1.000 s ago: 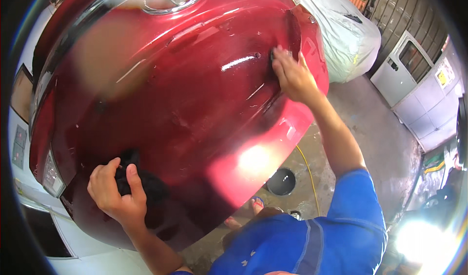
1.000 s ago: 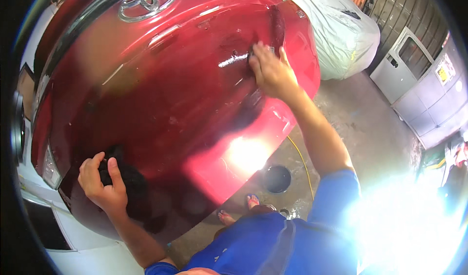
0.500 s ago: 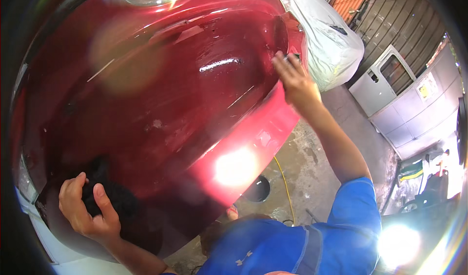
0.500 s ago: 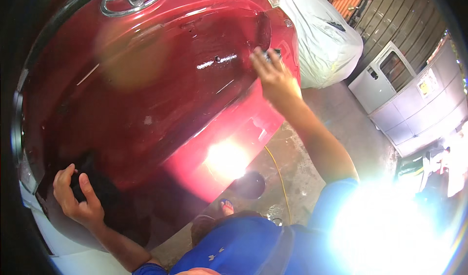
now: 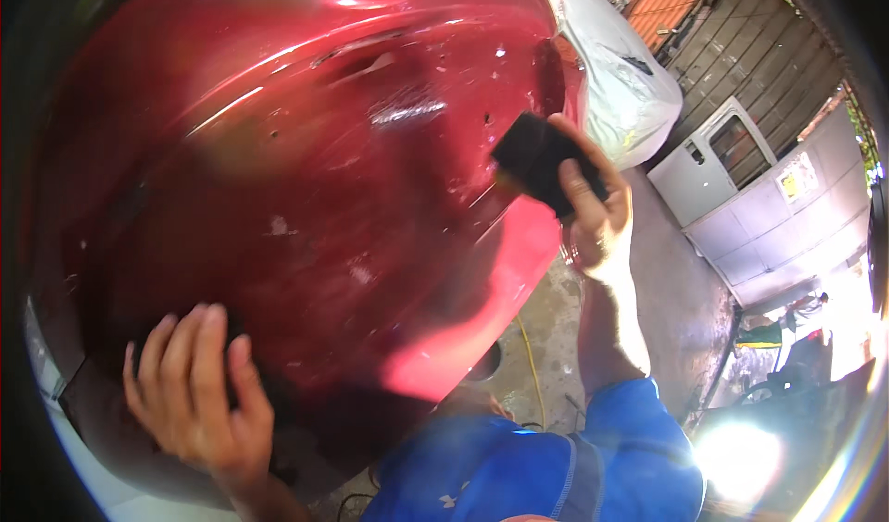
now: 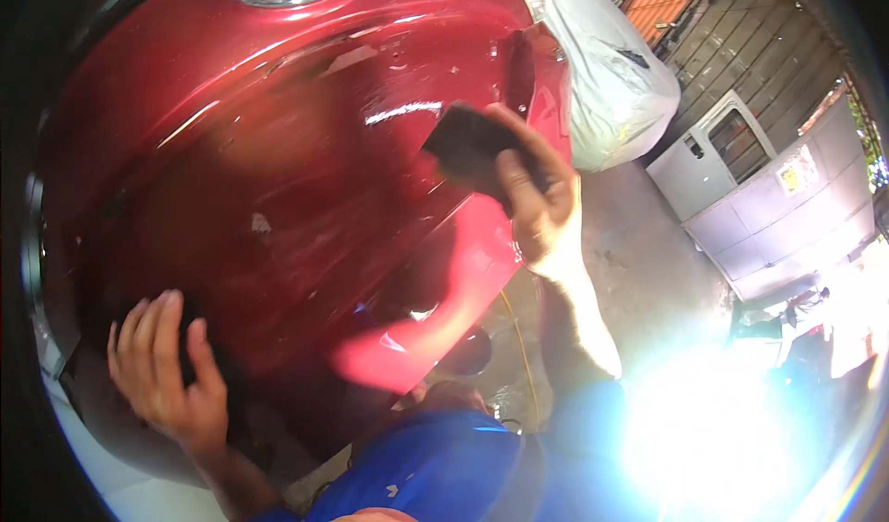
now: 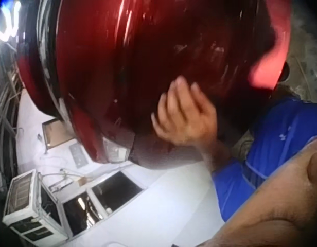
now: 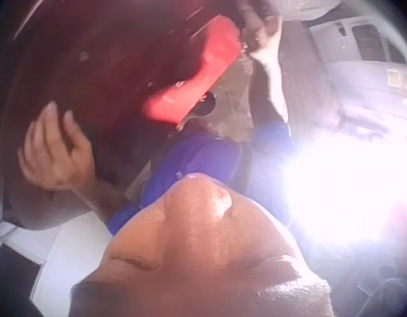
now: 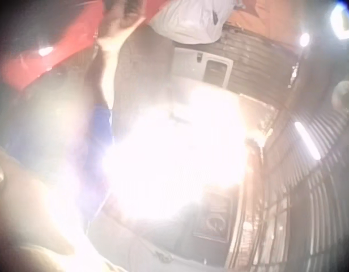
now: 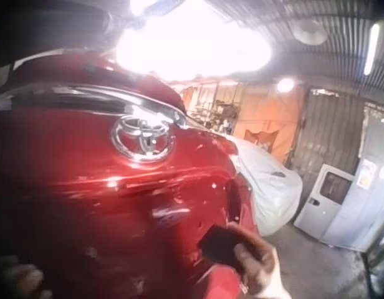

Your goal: The person sands the surface of a red car trunk using a sanding block and water, occasionally wiping the area with a dark cloth.

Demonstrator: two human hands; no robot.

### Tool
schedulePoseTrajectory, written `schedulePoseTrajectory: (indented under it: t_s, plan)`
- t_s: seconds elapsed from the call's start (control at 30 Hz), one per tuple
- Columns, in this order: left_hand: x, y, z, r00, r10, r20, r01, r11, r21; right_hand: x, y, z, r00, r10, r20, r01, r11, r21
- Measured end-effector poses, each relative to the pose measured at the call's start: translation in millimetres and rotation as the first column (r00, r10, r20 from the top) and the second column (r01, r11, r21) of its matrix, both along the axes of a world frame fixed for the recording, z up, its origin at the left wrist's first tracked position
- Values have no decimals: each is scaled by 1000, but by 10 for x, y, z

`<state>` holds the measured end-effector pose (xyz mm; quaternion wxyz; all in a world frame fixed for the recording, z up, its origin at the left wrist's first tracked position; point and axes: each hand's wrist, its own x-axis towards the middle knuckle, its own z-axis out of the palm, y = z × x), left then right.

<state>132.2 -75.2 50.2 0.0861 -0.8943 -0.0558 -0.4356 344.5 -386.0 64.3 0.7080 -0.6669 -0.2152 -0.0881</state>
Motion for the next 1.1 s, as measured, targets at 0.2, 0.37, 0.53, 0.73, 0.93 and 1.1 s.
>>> schedulePoseTrajectory:
  t_s: [0.2, 0.37, 0.53, 0.73, 0.93, 1.1]
  plan:
    - [678, -266, 164, 890, -445, -99, 433, 893, -122, -442, 559, -372, 951, 230, -206, -190, 962, 198]
    - [980, -414, 437, 754, -620, -218, 394, 692, -605, -445, 629, -431, 936, 323, -139, -308, 944, 119]
    - [1225, -373, 597, 514, -849, -121, 318, 320, -892, -374, 428, -370, 857, 483, -180, -469, 875, 118]
    - [1368, -440, 703, 434, -876, -211, 243, 339, -909, -319, 268, -377, 845, 516, -137, -499, 855, 140]
    - [1497, -516, 606, 492, -842, -223, 257, 385, -886, -72, -3, -604, 869, 421, 258, -395, 906, -151]
    - [1659, -580, 624, 388, -887, -249, 163, 332, -929, 12, -109, -481, 514, 431, 742, 196, 783, -590]
